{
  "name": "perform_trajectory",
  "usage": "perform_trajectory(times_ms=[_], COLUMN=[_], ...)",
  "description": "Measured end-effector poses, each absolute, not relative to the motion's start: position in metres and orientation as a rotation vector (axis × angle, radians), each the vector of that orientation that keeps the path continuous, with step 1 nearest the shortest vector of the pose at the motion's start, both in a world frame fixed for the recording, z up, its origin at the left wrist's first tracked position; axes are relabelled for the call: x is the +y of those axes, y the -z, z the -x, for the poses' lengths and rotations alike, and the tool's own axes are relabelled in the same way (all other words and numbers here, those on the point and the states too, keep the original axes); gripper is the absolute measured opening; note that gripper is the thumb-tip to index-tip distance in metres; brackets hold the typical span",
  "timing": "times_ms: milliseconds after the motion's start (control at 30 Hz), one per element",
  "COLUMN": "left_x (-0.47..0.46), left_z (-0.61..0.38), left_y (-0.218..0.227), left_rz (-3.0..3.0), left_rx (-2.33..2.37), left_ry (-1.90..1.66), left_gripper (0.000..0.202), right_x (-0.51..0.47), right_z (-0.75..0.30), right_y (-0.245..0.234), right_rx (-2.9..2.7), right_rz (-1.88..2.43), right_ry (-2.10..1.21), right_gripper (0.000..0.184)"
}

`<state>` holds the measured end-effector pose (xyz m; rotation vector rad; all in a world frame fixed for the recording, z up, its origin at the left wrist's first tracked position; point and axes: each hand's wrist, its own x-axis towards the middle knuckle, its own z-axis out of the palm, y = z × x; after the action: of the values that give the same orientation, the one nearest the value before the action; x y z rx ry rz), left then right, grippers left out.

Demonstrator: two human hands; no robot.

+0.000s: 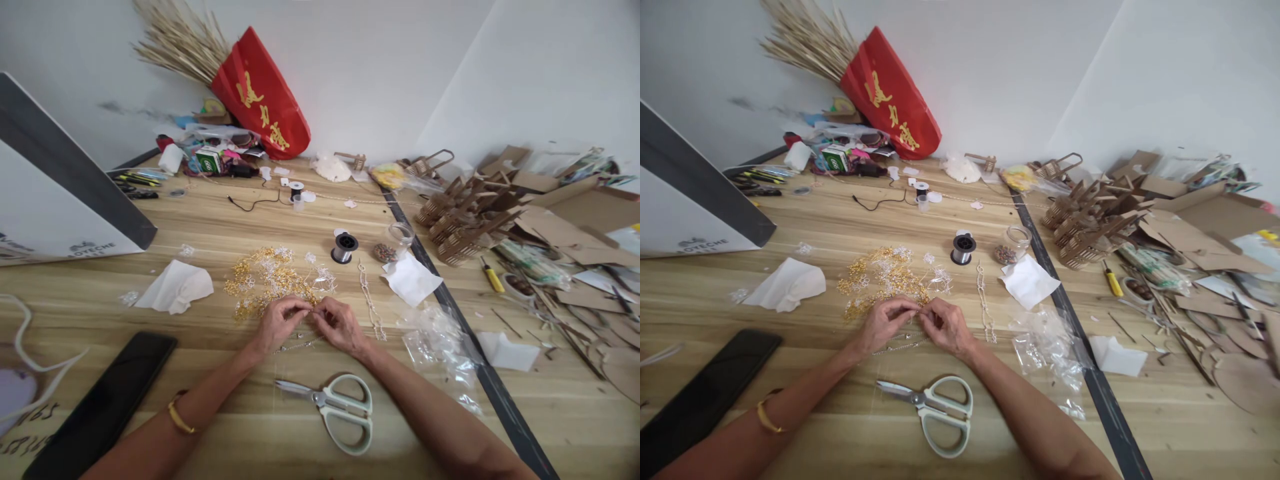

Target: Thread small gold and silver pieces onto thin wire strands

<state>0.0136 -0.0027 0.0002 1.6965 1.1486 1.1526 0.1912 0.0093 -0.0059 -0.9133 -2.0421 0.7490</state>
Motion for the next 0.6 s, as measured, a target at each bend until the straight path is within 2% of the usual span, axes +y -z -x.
perform_trajectory(times_ms=[600], left_x=[-0.0032], left_z=[-0.0139], left_y=[-0.0013], left_rz=[-1.659], left_rx=[1.145], left_ry=[-1.141], left_gripper=[0.011], right_x=[0.0099], right_z=[-0.1914], right_y=[0.0075], right_rx=[-2.045], right_rz=[0.93], right_ry=[-0.78], right_gripper=[0.013])
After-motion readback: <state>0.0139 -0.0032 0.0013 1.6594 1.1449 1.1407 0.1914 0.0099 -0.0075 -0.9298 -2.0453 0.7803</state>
